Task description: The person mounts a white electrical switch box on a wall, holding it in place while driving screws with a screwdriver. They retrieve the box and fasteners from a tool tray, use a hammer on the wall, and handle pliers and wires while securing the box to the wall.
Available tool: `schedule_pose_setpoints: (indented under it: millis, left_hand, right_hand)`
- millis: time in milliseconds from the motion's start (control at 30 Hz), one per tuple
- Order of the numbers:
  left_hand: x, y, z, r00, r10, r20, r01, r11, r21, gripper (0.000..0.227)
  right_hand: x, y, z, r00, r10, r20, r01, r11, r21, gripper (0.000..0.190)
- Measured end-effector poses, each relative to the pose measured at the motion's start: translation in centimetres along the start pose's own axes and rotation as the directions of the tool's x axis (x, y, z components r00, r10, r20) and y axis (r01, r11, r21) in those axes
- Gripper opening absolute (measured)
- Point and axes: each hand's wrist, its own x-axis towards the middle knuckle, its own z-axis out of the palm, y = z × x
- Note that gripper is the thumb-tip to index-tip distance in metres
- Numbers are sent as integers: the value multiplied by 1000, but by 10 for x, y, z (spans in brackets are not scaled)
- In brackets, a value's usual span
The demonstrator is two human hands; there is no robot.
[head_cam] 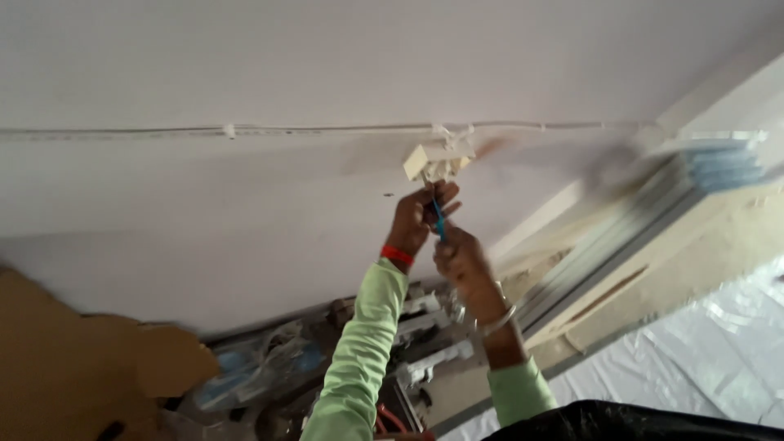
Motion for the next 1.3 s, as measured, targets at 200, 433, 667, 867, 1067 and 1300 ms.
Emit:
schedule_pose_setpoints:
  millis: [200,433,667,867,1067,1300]
  left_hand:
    - [24,2,-38,997,-43,66,39,997,59,22]
    - [3,15,-9,996,17,-88,-8,995,101,20]
    - [32,9,-53,998,63,0,-63,997,53,21]
    - [30,21,-34,992,36,-118,-29,998,61,27]
    - [54,21,-68,996,45,-82,-47,999,-13,23]
    - [36,19,-51,987,57,-154,-37,991,132,26]
  right_hand:
    - [-16,-55,-15,930,277,242,-315,940,132,45]
    - [-20,-14,7,950,-312,-20,277,868,-411,37]
    - [-53,-50,-1,500,-866,0,445,256,-858,43]
    - [42,65,3,807,59,588,-555,417,720,45]
    - [-42,-28,9,513,-856,-64,488,353,-798,45]
    - [13,32,10,853,162,496,-453,703,548,50]
